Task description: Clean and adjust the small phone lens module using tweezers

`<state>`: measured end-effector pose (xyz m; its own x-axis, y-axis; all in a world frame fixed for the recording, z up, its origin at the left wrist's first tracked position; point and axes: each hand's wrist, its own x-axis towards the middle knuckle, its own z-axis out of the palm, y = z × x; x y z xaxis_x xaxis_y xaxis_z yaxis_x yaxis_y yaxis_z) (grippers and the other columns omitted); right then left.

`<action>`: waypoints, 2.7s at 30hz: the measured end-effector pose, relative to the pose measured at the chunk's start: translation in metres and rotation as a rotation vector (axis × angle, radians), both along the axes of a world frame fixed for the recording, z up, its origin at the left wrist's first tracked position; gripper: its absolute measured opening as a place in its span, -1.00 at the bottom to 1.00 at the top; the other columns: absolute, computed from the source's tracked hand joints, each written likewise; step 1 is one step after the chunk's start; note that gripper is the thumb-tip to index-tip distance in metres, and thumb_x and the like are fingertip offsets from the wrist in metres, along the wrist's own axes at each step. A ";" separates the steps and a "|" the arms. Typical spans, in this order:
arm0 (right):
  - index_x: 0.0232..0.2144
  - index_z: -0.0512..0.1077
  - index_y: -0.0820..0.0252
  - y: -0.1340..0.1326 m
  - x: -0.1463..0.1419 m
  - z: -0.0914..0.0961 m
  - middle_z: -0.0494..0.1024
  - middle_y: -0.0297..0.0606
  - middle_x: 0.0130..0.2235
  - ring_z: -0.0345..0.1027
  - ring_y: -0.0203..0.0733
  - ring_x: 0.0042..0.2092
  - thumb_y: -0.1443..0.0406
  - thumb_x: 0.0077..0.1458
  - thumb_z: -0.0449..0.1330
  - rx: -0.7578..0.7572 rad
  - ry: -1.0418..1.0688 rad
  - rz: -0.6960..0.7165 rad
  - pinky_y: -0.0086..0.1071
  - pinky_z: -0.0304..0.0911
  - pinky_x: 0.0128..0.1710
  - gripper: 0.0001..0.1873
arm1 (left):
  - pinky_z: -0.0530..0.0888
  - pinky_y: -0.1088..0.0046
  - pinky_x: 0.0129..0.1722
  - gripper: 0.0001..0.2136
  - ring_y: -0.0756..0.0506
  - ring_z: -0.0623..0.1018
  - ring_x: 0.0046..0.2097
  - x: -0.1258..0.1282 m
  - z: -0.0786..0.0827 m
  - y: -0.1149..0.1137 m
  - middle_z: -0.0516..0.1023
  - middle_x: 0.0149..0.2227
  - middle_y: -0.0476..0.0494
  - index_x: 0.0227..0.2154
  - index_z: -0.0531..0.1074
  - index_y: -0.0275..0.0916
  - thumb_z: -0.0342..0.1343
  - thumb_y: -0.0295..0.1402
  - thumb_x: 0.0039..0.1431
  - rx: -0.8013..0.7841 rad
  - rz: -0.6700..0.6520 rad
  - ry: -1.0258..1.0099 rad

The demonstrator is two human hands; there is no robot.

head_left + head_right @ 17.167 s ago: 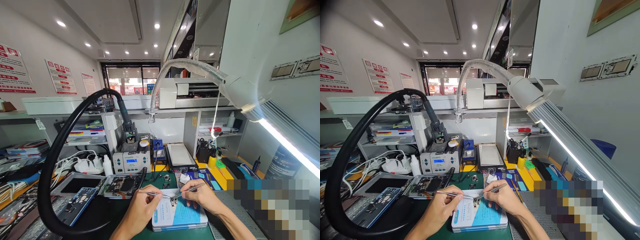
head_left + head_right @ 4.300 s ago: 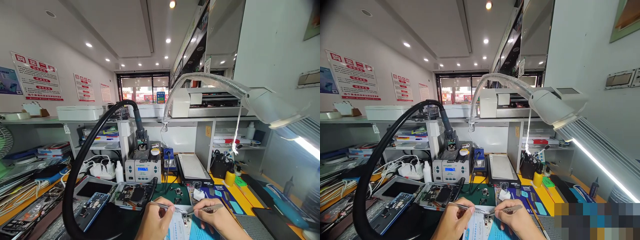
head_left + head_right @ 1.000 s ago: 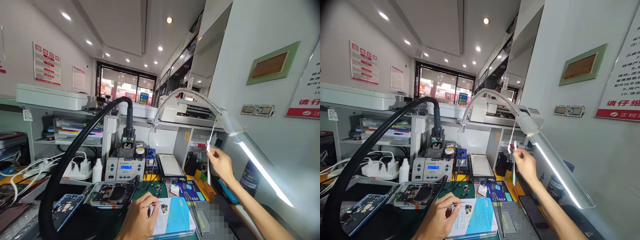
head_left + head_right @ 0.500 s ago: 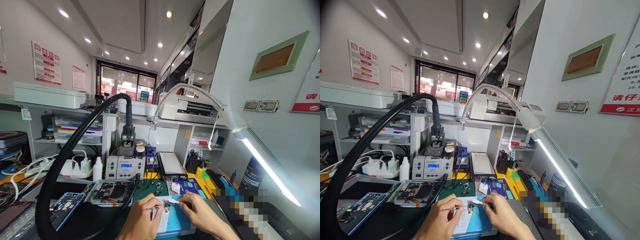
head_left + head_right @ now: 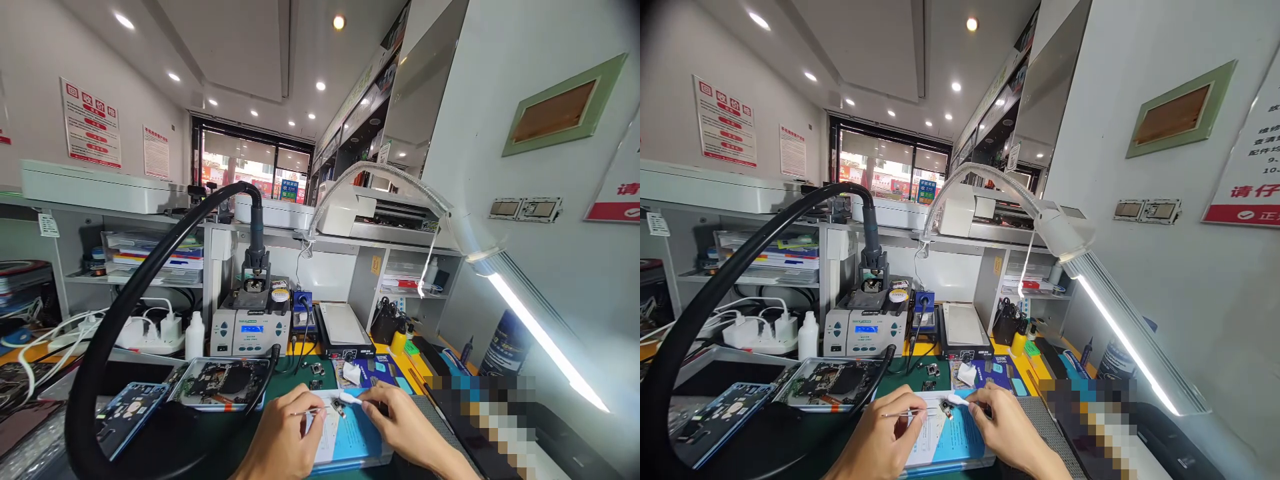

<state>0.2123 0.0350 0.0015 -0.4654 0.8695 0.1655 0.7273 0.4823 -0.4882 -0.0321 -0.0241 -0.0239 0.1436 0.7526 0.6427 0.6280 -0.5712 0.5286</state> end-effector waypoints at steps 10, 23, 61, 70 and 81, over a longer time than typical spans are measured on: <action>-0.21 0.61 0.20 -0.002 0.003 0.000 0.65 -0.12 -0.13 0.48 0.04 -0.10 0.17 0.23 0.07 -0.096 0.011 -0.040 -0.25 0.30 -0.13 -0.65 | 0.38 0.52 -0.53 -0.82 -0.04 0.54 -0.45 0.007 -0.001 -0.002 0.57 -0.39 -0.10 -0.39 0.51 -0.19 0.02 -0.42 0.27 0.048 -0.045 -0.009; -0.29 0.60 0.21 -0.004 0.001 0.004 0.67 -0.16 -0.23 0.48 0.00 -0.20 0.15 0.23 0.08 -0.088 0.044 -0.058 -0.28 0.26 -0.23 -0.65 | 0.32 0.48 -0.48 -0.66 -0.02 0.48 -0.46 0.000 0.006 -0.003 0.50 -0.49 -0.06 -0.51 0.49 -0.21 -0.06 -0.40 0.36 0.044 -0.026 0.036; -0.17 0.61 0.08 -0.011 -0.024 0.004 0.59 -0.19 -0.25 0.47 -0.05 -0.21 0.23 0.28 0.06 0.069 -0.091 -0.018 -0.33 0.21 -0.24 -0.69 | 0.31 0.48 -0.46 -0.69 -0.03 0.49 -0.44 -0.002 0.003 0.000 0.51 -0.46 -0.06 -0.51 0.47 -0.20 -0.04 -0.39 0.35 -0.062 -0.003 0.020; -0.21 0.62 0.08 -0.011 -0.024 0.003 0.58 -0.20 -0.28 0.45 -0.08 -0.22 0.24 0.27 0.08 0.063 -0.089 -0.004 -0.35 0.17 -0.26 -0.71 | 0.32 0.48 -0.43 -0.70 -0.03 0.51 -0.42 -0.002 0.002 0.001 0.53 -0.45 -0.06 -0.48 0.50 -0.20 -0.04 -0.39 0.35 -0.070 -0.022 0.003; -0.19 0.62 0.09 -0.010 -0.021 0.000 0.61 -0.18 -0.23 0.46 -0.05 -0.18 0.21 0.27 0.08 0.040 -0.072 -0.024 -0.33 0.18 -0.23 -0.70 | 0.33 0.48 -0.43 -0.69 -0.03 0.51 -0.42 -0.002 0.002 0.002 0.53 -0.46 -0.07 -0.48 0.51 -0.21 -0.04 -0.38 0.35 -0.071 -0.014 0.010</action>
